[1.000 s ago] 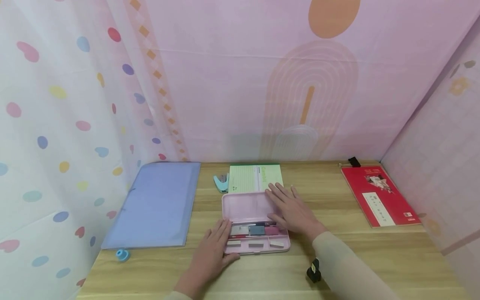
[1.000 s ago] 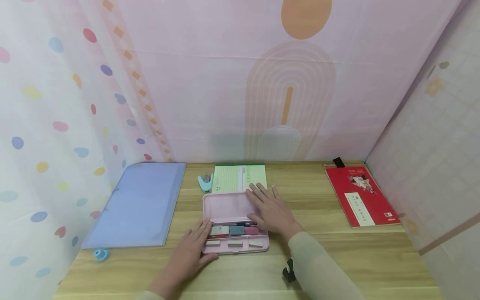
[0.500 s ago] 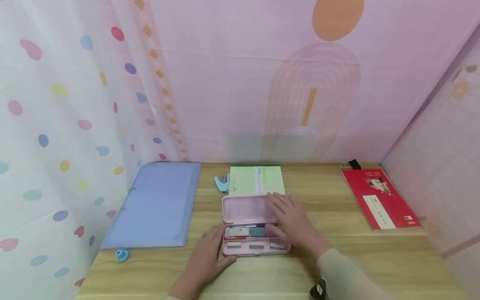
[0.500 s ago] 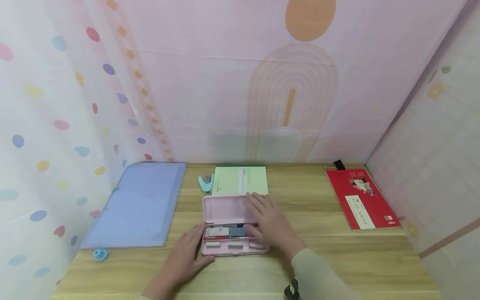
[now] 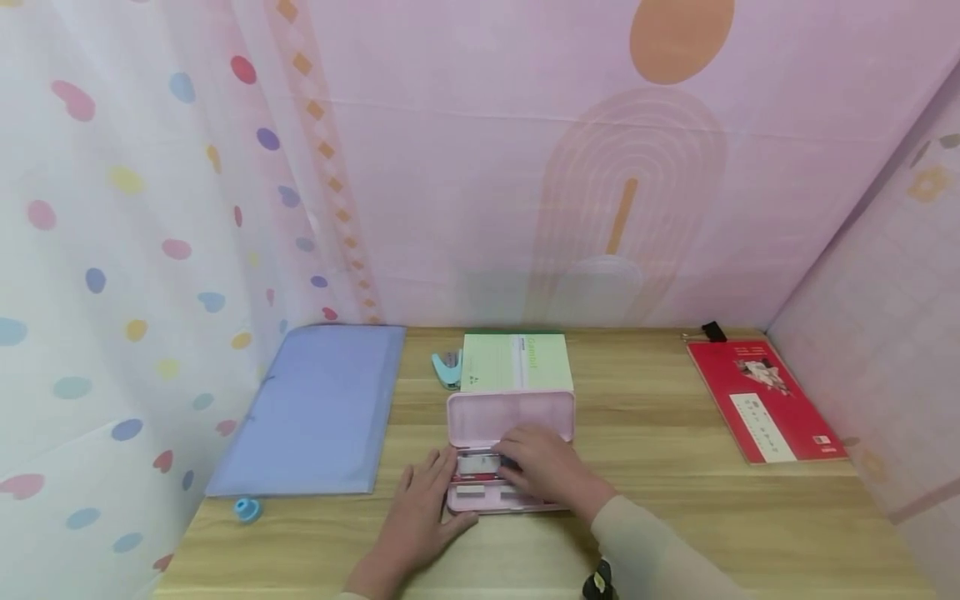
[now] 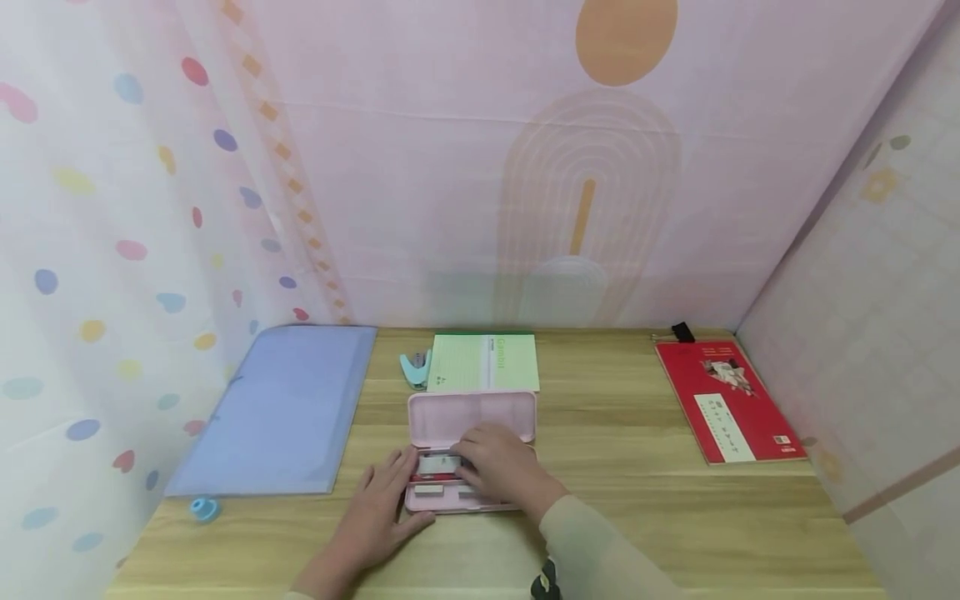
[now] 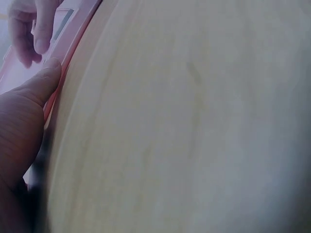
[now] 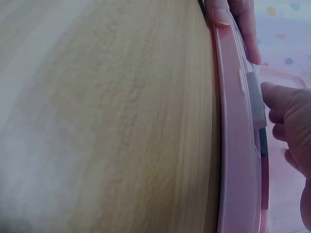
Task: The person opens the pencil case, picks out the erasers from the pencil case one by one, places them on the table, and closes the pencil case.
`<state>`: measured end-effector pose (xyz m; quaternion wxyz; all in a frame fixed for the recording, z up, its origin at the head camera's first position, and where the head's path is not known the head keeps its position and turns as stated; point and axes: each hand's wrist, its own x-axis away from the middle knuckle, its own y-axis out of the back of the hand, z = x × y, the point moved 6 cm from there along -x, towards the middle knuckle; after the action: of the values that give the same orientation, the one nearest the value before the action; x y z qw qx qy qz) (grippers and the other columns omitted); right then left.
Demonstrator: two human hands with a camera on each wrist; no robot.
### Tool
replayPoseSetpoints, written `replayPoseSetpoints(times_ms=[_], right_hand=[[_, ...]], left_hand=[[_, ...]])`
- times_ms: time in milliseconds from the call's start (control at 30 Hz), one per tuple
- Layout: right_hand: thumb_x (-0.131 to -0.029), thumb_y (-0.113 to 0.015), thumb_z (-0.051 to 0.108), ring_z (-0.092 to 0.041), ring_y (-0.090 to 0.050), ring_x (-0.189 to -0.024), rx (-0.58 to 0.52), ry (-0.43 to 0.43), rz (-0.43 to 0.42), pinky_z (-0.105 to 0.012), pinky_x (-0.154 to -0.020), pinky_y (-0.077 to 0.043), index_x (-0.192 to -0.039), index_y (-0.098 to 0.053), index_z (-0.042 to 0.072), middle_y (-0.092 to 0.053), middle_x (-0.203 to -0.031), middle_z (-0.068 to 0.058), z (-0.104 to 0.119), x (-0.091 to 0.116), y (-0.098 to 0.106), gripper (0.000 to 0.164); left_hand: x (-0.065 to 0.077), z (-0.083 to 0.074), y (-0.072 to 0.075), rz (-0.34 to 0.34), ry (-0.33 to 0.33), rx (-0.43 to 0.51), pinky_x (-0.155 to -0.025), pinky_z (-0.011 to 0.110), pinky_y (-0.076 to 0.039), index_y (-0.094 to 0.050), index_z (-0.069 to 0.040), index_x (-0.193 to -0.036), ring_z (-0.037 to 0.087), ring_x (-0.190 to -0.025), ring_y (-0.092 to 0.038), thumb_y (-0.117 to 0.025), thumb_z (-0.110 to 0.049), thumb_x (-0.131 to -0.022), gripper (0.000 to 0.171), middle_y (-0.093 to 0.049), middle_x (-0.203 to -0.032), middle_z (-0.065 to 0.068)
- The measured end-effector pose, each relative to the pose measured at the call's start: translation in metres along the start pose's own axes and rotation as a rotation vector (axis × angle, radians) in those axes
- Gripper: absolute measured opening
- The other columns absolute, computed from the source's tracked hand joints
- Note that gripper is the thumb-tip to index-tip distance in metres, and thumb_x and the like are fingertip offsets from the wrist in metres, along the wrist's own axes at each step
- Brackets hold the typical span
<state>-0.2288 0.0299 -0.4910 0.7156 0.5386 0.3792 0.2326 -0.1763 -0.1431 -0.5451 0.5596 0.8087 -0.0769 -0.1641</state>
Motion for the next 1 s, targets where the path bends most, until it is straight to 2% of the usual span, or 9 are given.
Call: replayPoseSetpoints(times_ms=[233,433,600,733,1000], right_hand=[[-0.087,-0.071,0.032,-0.006,-0.058,-0.089,-0.021,-0.035,0.108,-0.026,-0.085,-0.049,-0.11,-0.072,0.02,-0.065,-0.095,0.011,-0.003,-0.007,-0.011,0.026],[-0.085,-0.073,0.031,-0.003,-0.054,-0.079,-0.006,0.009,0.109,-0.024,-0.08,-0.049,-0.103,-0.074,0.021,-0.063,-0.083,0.012,0.0,-0.011,-0.011,0.021],[-0.086,-0.071,0.027,-0.004,-0.054,-0.074,0.05,0.073,0.073,-0.024,-0.079,-0.049,-0.092,-0.074,0.021,-0.061,-0.077,0.013,0.005,-0.011,-0.009,0.009],[-0.086,-0.069,0.025,-0.005,-0.054,-0.075,0.066,0.096,0.032,-0.024,-0.078,-0.049,-0.088,-0.072,0.021,-0.06,-0.077,0.012,0.007,-0.01,-0.007,0.005],[-0.086,-0.07,0.024,-0.009,-0.058,-0.083,0.06,0.056,-0.087,-0.025,-0.077,-0.052,-0.1,-0.074,0.019,-0.065,-0.091,0.007,-0.001,0.007,0.016,0.016]], left_hand=[[0.001,0.0,-0.003,-0.015,0.004,-0.01,-0.113,0.056,-0.019,-0.028,-0.008,-0.152,0.027,-0.141,-0.029,-0.044,-0.076,-0.083,0.098,-0.034,-0.153,0.01],[0.002,0.0,-0.004,-0.019,0.006,-0.018,-0.113,0.056,-0.02,-0.027,-0.009,-0.152,0.026,-0.141,-0.028,-0.045,-0.075,-0.084,0.097,-0.034,-0.153,0.009],[0.002,0.0,-0.004,-0.024,0.004,-0.017,-0.113,0.056,-0.021,-0.026,-0.009,-0.153,0.027,-0.141,-0.028,-0.043,-0.075,-0.084,0.097,-0.033,-0.154,0.009],[0.002,0.0,-0.005,-0.024,0.006,-0.011,-0.113,0.056,-0.02,-0.026,-0.009,-0.153,0.027,-0.141,-0.028,-0.045,-0.075,-0.084,0.096,-0.034,-0.153,0.009],[0.002,0.002,-0.007,-0.003,0.027,-0.019,-0.114,0.055,-0.018,-0.025,-0.009,-0.153,0.026,-0.142,-0.026,-0.042,-0.077,-0.084,0.098,-0.032,-0.154,0.008]])
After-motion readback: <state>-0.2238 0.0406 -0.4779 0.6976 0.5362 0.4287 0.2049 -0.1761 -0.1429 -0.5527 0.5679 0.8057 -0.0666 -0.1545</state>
